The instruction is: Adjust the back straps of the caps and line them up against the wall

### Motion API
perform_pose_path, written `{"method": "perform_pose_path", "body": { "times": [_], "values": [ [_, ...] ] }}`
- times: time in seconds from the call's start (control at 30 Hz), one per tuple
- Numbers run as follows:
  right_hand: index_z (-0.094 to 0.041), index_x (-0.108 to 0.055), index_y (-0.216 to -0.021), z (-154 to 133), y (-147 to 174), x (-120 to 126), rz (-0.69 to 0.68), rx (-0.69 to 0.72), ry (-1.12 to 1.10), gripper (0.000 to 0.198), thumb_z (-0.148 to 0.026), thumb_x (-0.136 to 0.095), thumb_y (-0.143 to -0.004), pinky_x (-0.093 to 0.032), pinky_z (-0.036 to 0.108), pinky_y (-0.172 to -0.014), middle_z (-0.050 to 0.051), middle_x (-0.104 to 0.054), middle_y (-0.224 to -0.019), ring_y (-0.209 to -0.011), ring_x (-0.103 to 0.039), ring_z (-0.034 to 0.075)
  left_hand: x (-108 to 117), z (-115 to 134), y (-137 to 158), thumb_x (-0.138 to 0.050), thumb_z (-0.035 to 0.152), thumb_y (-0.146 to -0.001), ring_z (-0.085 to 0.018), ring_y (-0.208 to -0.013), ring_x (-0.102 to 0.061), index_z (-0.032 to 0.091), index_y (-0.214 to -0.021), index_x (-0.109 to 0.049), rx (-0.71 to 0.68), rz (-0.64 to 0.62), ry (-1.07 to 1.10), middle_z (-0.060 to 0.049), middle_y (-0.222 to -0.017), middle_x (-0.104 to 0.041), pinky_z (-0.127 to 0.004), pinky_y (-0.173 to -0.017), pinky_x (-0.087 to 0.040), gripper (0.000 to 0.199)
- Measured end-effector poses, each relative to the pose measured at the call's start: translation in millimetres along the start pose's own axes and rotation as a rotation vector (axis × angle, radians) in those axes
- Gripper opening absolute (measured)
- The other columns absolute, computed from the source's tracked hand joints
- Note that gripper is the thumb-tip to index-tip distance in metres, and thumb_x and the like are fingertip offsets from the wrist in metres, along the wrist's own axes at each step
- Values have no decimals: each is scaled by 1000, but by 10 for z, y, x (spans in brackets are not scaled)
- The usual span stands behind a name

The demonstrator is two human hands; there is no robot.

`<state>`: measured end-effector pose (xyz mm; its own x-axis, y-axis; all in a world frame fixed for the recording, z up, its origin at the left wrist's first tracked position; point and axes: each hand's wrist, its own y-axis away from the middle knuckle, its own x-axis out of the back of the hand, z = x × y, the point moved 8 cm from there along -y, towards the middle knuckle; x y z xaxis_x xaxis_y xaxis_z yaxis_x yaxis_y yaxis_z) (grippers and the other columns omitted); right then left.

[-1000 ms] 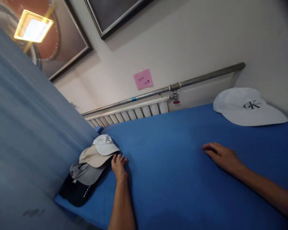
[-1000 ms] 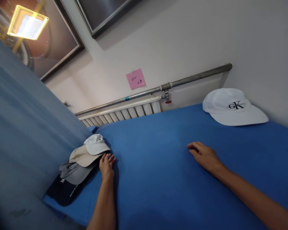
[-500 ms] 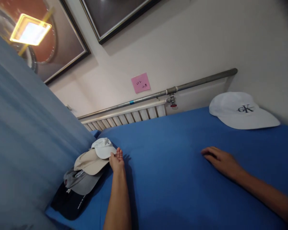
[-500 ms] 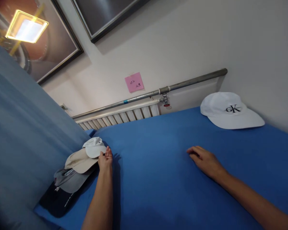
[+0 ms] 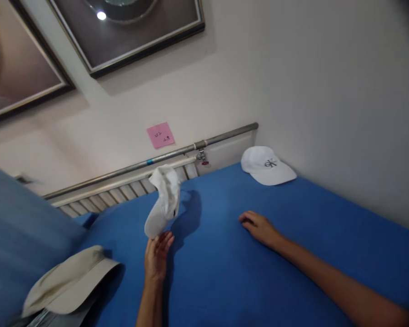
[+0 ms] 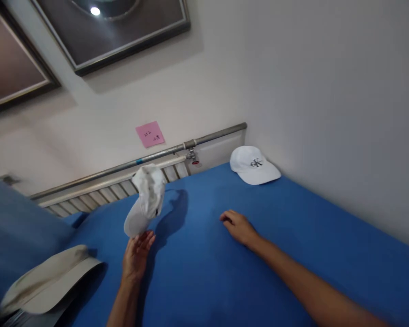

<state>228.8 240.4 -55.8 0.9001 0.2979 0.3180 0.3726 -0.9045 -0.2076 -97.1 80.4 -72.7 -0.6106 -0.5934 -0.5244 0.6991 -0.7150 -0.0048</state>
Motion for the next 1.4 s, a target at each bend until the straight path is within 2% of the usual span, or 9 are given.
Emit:
{"method": "perform_pose_path", "body": {
  "times": [0.4, 0.57, 0.63, 0.73, 0.8, 0.87, 0.97, 1.2, 1.4],
  "values": [
    [-19, -58, -78, 278, -1, 9, 122, -241, -287, 19, -10, -51, -62, -38, 16, -40, -1, -64, -77, -54, -54, 9, -15, -111, 36, -77, 29, -52, -18, -74, -65, 16, -72, -69, 67, -178, -137, -2, -77, -69, -28, -70, -57, 25],
    [-19, -59, -84, 204, 49, -115, 25, -219, -280, 22, -14, -52, -65, -37, 15, -37, -1, -64, -78, -58, -58, 10, 28, -48, 1, -72, 29, -57, -20, -89, -63, 24, -101, -67, 16, -82, -231, -2, -106, -67, -28, -72, -54, 44],
    [-19, -59, -90, 161, 93, -208, -31, -211, -261, 27, -13, -52, -65, -37, 16, -36, -2, -65, -76, -52, -56, 9, -3, 71, 33, -67, 32, -65, -26, -106, -58, 25, -115, -60, -104, -52, -463, -6, -121, -61, -37, -84, -51, 52],
    [-19, -58, -94, 119, 154, -345, -100, -197, -216, 32, -10, -50, -64, -40, 18, -39, -3, -64, -66, -40, -51, 7, -356, 372, 301, -61, 33, -75, -33, -130, -38, 17, -124, -54, -585, -114, -974, -15, -138, -46, -50, -107, -30, 52],
    [-18, -58, -90, 104, 174, -386, -112, -174, -171, 28, -9, -48, -65, -42, 19, -41, -3, -64, -62, -38, -50, 8, -722, 402, 639, -58, 28, -78, -34, -135, -30, 14, -126, -51, -932, -260, -1164, -17, -141, -42, -51, -111, -22, 51],
    [-18, -56, -81, 80, 174, -341, -69, -125, -105, 19, -9, -46, -67, -45, 21, -47, -3, -62, -62, -44, -52, 9, -1054, 167, 926, -56, 22, -80, -31, -134, -32, 17, -131, -46, -1035, -552, -1280, -14, -137, -47, -51, -109, -27, 52],
    [-19, -54, -72, -20, 157, -144, 62, -7, 14, 13, -10, -45, -71, -48, 27, -68, 0, -61, -72, -67, -57, 13, -1340, -224, 1194, -53, 11, -77, -32, -136, -28, 22, -130, -48, -1063, -801, -1446, -10, -139, -47, -54, -109, -25, 55],
    [-18, -61, -94, -224, 103, 88, 77, 134, 166, 33, -3, -48, -67, -35, 41, -97, 9, -59, -114, -112, -48, 24, -1398, -369, 1166, -47, 3, -77, -30, -123, -47, 18, -100, -65, -1030, -800, -1443, -9, -121, -62, -54, -108, -25, 33],
    [-20, -59, -109, -214, 214, -162, -308, 14, -64, 46, -6, -50, -66, -45, 23, -58, 2, -65, -89, -61, -56, 9, -1249, -225, 1122, -47, 13, -81, -24, -106, -58, 20, -103, -63, -579, -1095, -1310, -7, -109, -67, -46, -103, -33, 29]
  ]
}}
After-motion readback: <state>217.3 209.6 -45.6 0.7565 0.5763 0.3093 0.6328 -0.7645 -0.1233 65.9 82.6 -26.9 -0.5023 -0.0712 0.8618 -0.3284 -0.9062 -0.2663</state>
